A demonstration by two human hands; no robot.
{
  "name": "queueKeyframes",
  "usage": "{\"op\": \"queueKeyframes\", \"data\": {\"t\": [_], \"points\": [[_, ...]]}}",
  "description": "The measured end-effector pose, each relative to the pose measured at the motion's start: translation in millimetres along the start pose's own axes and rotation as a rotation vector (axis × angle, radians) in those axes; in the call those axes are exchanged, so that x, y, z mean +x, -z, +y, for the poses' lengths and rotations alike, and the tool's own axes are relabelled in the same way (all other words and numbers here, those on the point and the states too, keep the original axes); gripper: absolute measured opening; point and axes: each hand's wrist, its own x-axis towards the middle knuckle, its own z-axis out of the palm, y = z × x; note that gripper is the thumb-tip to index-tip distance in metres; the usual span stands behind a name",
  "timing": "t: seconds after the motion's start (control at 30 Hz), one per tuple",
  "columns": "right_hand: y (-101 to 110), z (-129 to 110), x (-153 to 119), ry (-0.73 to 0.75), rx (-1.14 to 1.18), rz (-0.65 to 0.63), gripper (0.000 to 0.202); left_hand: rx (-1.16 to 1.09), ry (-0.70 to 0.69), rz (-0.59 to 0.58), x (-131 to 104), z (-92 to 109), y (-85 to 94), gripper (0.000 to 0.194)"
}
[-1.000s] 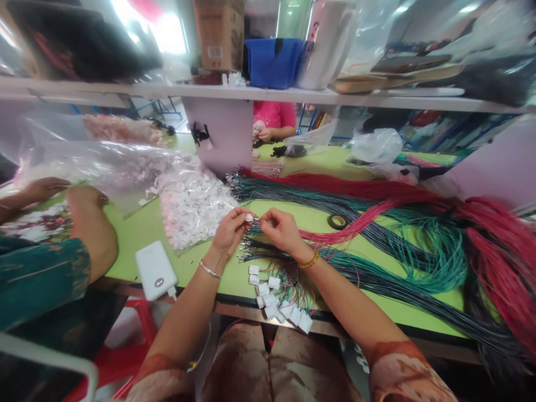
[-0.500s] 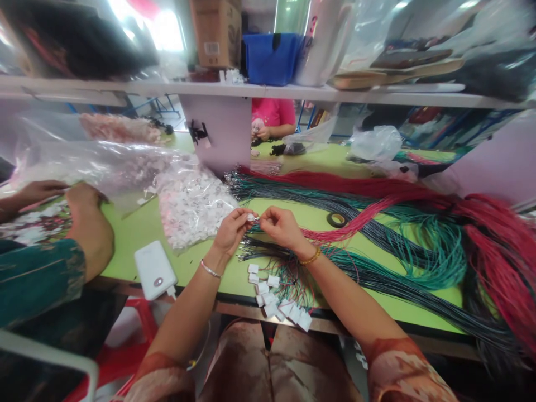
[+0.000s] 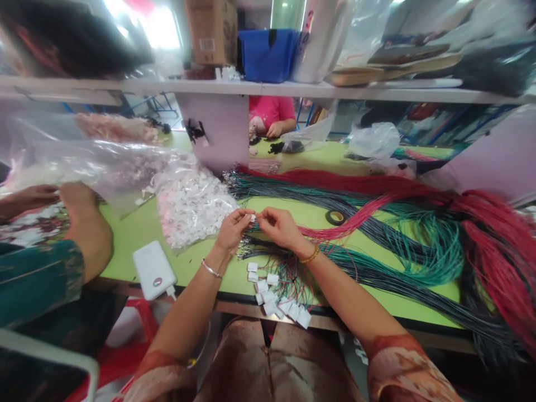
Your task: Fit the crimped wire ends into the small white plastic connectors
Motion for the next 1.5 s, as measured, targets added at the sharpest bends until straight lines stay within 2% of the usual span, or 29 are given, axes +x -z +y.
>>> {"op": "queueKeyframes", "data": {"t": [0.17,0.33,0.43,0.53,0.6,0.73,0.87,1.03,1.2,1.33,1.5], "points": [[-3.4,1.7,-2.7,-0.017,-0.03,0.006,0.018,0.065,-0.005,0.01,-0.4,-0.3,-1.1,0.029],[8.5,27.2,8.3,-0.079,0.004,-0.102,0.026,0.118,0.073,-0.025,1.2,6.1,6.0,0.019],[15.9,45.5,11.5,-0.121,-0.209,-0.17,0.019,0.131,0.136,-0.054,3.1,13.4,13.4,0.013],[11.6,54.2,6.3,-0.165,-0.512,-0.272,0.015,0.153,0.171,-0.055,4.0,17.8,18.0,0.01],[6.9,55.4,2.0,-0.191,-0.618,-0.268,0.017,0.163,0.179,-0.051,4.1,18.8,19.2,0.01],[7.7,56.4,0.9,-0.231,-0.653,-0.224,0.021,0.172,0.169,-0.051,4.3,18.8,20.2,0.009],[14.8,56.8,4.8,-0.278,-0.738,-0.288,0.022,0.2,0.174,-0.056,4.3,18.9,19.6,0.008],[14.7,52.3,4.4,-0.243,-0.821,-0.299,0.023,0.215,0.192,-0.048,3.0,19.5,17.1,0.011],[23.1,60.5,1.3,-0.221,-0.731,-0.234,0.018,0.219,0.203,-0.051,3.0,18.8,17.4,0.011],[29.2,68.5,2.6,-0.163,-0.455,-0.15,0.016,0.213,0.189,-0.052,3.7,17.5,16.9,0.011],[15.5,47.5,19.2,-0.093,-0.078,-0.067,0.015,0.148,0.145,-0.052,4.5,13.7,15.7,0.017]]}}
